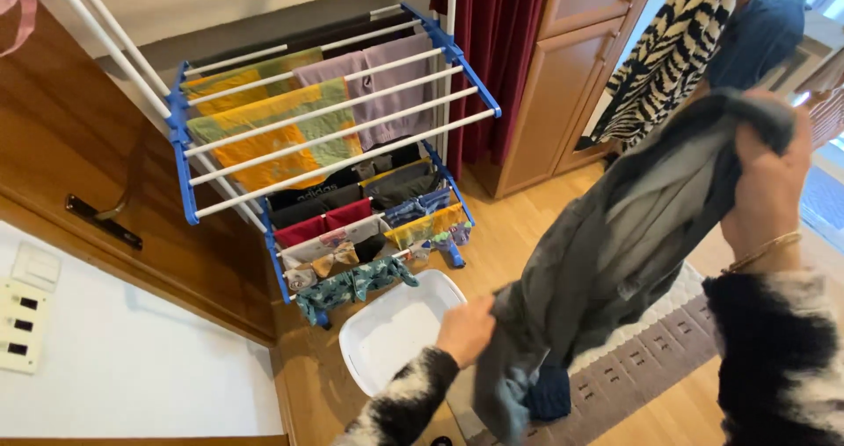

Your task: The person hangs various items of clothing, including a pink backpack, a yellow towel, and several small garments, onto a blue and white drying rack. They then move to a staircase and hang a pair of grey sweatpants and a pair of black pants on the wooden handrail.

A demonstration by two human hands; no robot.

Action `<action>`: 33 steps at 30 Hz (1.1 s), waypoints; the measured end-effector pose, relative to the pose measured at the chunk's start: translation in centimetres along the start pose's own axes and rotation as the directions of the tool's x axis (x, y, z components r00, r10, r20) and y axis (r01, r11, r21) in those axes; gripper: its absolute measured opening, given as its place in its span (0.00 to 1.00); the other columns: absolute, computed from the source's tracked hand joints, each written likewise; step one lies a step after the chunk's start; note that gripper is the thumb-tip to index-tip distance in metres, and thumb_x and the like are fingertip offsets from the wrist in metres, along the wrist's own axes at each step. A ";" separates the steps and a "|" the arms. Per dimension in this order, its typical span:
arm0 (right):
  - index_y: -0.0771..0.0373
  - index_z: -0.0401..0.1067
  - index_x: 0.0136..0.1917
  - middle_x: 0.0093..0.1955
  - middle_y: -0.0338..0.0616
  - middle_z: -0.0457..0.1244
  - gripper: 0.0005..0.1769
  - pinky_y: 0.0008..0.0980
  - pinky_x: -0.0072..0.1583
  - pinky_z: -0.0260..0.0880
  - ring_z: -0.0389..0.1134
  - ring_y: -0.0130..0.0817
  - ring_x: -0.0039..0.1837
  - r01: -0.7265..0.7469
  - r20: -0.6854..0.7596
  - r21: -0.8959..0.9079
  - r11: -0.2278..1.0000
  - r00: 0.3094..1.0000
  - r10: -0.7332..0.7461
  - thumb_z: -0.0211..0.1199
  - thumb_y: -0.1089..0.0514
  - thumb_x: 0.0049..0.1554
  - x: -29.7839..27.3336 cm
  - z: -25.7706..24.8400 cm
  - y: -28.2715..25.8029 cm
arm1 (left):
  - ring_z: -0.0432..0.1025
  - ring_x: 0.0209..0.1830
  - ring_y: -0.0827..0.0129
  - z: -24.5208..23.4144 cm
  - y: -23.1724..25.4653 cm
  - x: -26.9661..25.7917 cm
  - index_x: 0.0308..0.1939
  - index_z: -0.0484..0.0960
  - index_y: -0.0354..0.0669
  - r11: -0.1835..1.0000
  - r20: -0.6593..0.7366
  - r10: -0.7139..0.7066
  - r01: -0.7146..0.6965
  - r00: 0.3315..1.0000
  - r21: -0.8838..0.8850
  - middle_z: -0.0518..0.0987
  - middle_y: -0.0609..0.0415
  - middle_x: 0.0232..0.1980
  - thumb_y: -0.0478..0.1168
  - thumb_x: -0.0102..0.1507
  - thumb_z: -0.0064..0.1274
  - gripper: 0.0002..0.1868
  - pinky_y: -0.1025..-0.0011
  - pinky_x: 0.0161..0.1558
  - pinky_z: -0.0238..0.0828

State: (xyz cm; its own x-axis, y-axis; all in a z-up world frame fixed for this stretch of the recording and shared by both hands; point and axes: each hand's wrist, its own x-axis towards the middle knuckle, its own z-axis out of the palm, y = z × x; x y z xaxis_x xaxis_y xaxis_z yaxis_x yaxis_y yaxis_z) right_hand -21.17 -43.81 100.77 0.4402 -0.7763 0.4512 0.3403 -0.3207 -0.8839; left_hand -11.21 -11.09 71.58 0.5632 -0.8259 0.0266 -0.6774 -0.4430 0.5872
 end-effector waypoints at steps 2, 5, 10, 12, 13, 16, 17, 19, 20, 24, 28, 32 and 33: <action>0.49 0.65 0.62 0.63 0.35 0.62 0.25 0.26 0.67 0.63 0.61 0.29 0.64 0.144 0.059 -0.286 0.947 0.989 -0.132 0.57 0.72 0.56 -0.2 -2.6 3.6 | 0.65 0.37 0.22 -0.5 -0.2 1.5 0.40 0.65 0.44 0.974 -0.151 -0.132 0.100 0.980 -0.203 0.74 0.27 0.31 0.42 0.65 0.39 0.06 0.34 0.36 0.48; 0.54 0.69 0.59 0.57 0.41 0.61 0.32 0.33 0.60 0.55 0.58 0.36 0.59 0.073 0.151 -0.489 0.869 0.989 0.002 0.50 0.72 0.42 -2.6 -4.0 7.5 | 0.61 0.30 0.45 -7.0 5.2 2.8 0.30 0.61 0.41 0.897 -0.243 -0.101 -0.018 0.965 -0.441 0.69 0.39 0.27 0.39 0.64 0.40 0.10 0.50 0.38 0.51; 0.53 0.70 0.65 0.62 0.45 0.62 0.38 0.40 0.66 0.54 0.57 0.42 0.66 -0.034 0.416 -0.484 0.875 0.871 0.264 0.67 0.65 0.39 -9.8 -1.9 9.6 | 0.69 0.37 0.58 -11.5 10.1 5.7 0.39 0.74 0.44 0.813 -0.195 -0.084 -0.046 0.977 -0.581 0.76 0.45 0.33 0.44 0.64 0.43 0.09 0.55 0.45 0.65; 0.55 0.70 0.71 0.72 0.53 0.61 0.49 0.51 0.77 0.48 0.54 0.54 0.79 0.086 0.599 -0.493 0.866 0.755 0.266 0.80 0.58 0.35 -13.0 0.4 6.3 | 0.74 0.39 0.62 -13.3 12.2 6.7 0.42 0.82 0.45 0.778 -0.272 -0.008 -0.165 0.962 -0.606 0.79 0.45 0.34 0.45 0.63 0.50 0.10 0.57 0.46 0.72; 0.56 0.64 0.75 0.75 0.54 0.58 0.56 0.52 0.78 0.46 0.52 0.52 0.80 -0.029 0.631 -0.458 0.889 0.693 0.348 0.83 0.57 0.34 -14.5 1.9 4.4 | 0.71 0.35 0.64 -14.8 14.0 6.7 0.36 0.80 0.45 0.790 -0.293 0.082 -0.242 0.953 -0.564 0.76 0.48 0.30 0.44 0.61 0.52 0.08 0.60 0.41 0.70; 0.57 0.69 0.58 0.58 0.47 0.63 0.36 0.44 0.68 0.56 0.59 0.40 0.64 -0.180 0.577 -0.416 0.891 0.705 0.412 0.84 0.53 0.40 -14.8 2.4 9.9 | 0.71 0.32 0.69 -18.0 16.7 7.6 0.33 0.80 0.49 0.789 -0.364 0.203 -0.372 0.909 -0.488 0.75 0.53 0.27 0.45 0.58 0.56 0.06 0.66 0.37 0.70; 0.57 0.81 0.37 0.38 0.39 0.71 0.13 0.37 0.57 0.69 0.68 0.30 0.46 -0.207 0.479 -0.399 0.893 0.784 0.395 0.82 0.49 0.47 -14.3 2.0 13.7 | 0.73 0.32 0.72 -18.8 17.1 8.0 0.35 0.83 0.54 0.784 -0.417 0.240 -0.428 0.877 -0.449 0.78 0.56 0.28 0.47 0.57 0.59 0.06 0.68 0.37 0.72; 0.54 0.81 0.39 0.37 0.34 0.69 0.10 0.32 0.51 0.69 0.66 0.26 0.43 -0.257 0.428 -0.351 0.901 0.812 0.398 0.81 0.52 0.48 -13.1 4.4 8.9 | 0.77 0.38 0.68 -19.9 15.3 9.5 0.42 0.83 0.59 0.836 -0.471 0.205 -0.404 0.858 -0.372 0.81 0.58 0.35 0.46 0.56 0.62 0.10 0.67 0.43 0.75; 0.51 0.81 0.40 0.35 0.30 0.66 0.08 0.28 0.46 0.68 0.64 0.23 0.40 -0.304 0.372 -0.300 0.904 0.835 0.405 0.80 0.55 0.49 -12.5 5.6 6.5 | 0.80 0.45 0.64 -20.5 14.2 10.2 0.48 0.84 0.64 0.880 -0.524 0.177 -0.372 0.833 -0.295 0.84 0.61 0.41 0.46 0.56 0.65 0.17 0.66 0.49 0.78; 0.51 0.78 0.42 0.36 0.31 0.67 0.10 0.26 0.42 0.71 0.69 0.25 0.37 -0.498 0.334 -0.047 0.866 0.809 0.484 0.73 0.63 0.48 -10.1 5.4 2.7 | 0.74 0.54 0.47 -17.6 11.9 6.5 0.66 0.72 0.44 0.873 -0.594 0.161 -0.394 0.788 -0.287 0.77 0.40 0.54 0.44 0.56 0.68 0.35 0.51 0.57 0.72; 0.55 0.78 0.48 0.39 0.45 0.70 0.10 0.39 0.42 0.76 0.75 0.38 0.37 -0.632 0.384 0.138 0.763 0.744 0.547 0.71 0.57 0.51 -7.2 3.6 -1.2 | 0.71 0.52 0.39 -2.5 0.5 1.4 0.48 0.73 0.37 0.747 -0.261 -0.470 0.223 0.843 -0.626 0.75 0.36 0.45 0.46 0.63 0.54 0.17 0.46 0.54 0.64; 0.62 0.69 0.68 0.59 0.43 0.68 0.30 0.33 0.59 0.76 0.71 0.32 0.54 -0.616 0.397 0.289 0.733 0.774 0.494 0.61 0.61 0.51 -5.3 0.5 -5.1 | 0.74 0.64 0.55 1.8 5.2 -5.7 0.69 0.77 0.46 -0.280 0.550 -0.612 0.495 0.569 -0.823 0.80 0.48 0.66 0.59 0.47 0.65 0.48 0.60 0.64 0.70; 0.62 0.69 0.68 0.59 0.43 0.68 0.30 0.33 0.59 0.76 0.71 0.32 0.54 -0.612 0.393 0.290 0.736 0.777 0.491 0.61 0.61 0.51 -4.5 -0.4 -4.9 | 0.74 0.64 0.55 4.3 3.7 -6.1 0.69 0.77 0.46 -0.277 0.550 -0.609 0.496 0.572 -0.823 0.80 0.48 0.66 0.59 0.47 0.65 0.48 0.60 0.64 0.70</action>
State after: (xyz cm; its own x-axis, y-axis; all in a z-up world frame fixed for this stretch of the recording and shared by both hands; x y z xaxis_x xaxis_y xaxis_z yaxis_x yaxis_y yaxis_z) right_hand -25.15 -38.98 103.05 0.8360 -0.5476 -0.0355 0.2220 0.3966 -0.8907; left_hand -19.23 -9.17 70.14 0.4743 -0.3946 -0.7870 0.8564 -0.0004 0.5163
